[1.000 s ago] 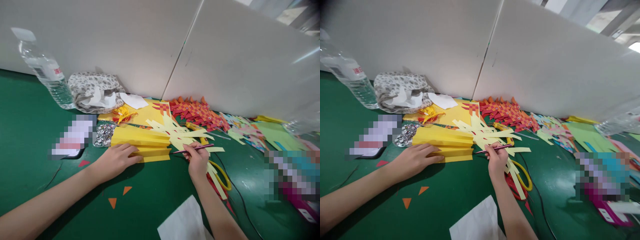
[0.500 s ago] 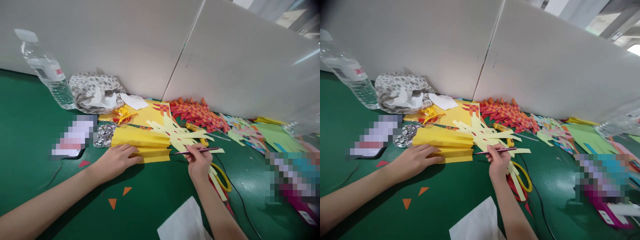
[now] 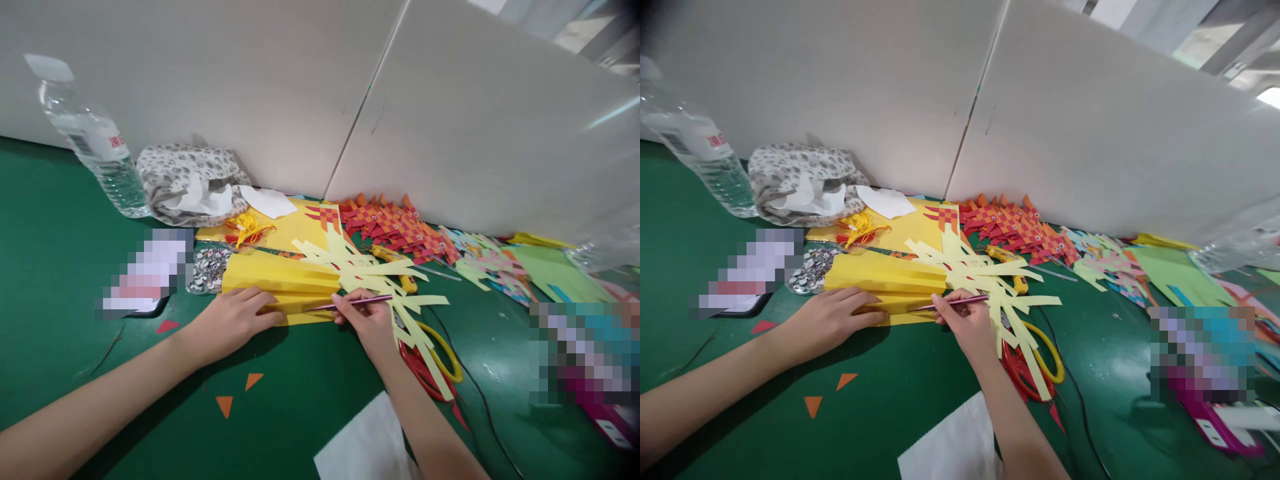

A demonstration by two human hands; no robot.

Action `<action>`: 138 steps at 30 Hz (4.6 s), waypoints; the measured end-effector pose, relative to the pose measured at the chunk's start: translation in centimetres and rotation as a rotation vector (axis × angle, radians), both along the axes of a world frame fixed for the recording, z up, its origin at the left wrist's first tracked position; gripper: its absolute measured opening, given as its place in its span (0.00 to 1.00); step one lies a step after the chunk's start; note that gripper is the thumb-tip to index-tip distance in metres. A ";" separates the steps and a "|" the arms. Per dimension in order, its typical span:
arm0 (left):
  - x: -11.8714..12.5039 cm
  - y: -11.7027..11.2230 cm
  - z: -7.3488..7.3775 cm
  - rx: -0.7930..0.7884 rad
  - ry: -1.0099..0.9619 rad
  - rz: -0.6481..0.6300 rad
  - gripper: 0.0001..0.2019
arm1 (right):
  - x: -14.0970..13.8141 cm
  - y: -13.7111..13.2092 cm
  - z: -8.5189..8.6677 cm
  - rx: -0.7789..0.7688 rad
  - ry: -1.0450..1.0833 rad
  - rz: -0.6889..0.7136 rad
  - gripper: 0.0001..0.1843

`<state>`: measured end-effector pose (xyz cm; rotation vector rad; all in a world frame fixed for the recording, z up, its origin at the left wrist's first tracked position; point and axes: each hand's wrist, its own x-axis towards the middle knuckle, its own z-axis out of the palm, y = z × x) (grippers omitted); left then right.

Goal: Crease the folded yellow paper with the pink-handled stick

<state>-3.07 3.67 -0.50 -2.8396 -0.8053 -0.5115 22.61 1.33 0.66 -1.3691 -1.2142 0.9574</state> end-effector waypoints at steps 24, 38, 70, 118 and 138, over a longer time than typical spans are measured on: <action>-0.1 0.0 -0.1 0.003 -0.013 -0.006 0.11 | 2.4 0.9 -0.3 0.130 -0.036 -0.092 0.14; -0.1 0.0 -0.1 -0.001 -0.006 0.000 0.11 | 3.4 1.2 -0.5 0.146 -0.015 -0.203 0.13; 0.0 -0.1 0.1 -0.039 0.032 0.021 0.09 | -2.3 0.0 -0.3 -0.035 0.012 0.085 0.14; 0.0 -0.2 0.4 0.053 0.014 -0.001 0.10 | 0.4 -0.4 0.3 0.187 -0.142 -0.055 0.15; 3.4 -4.4 -0.5 -0.150 -0.057 -0.105 0.20 | -0.7 -0.6 0.4 0.155 -0.070 0.000 0.15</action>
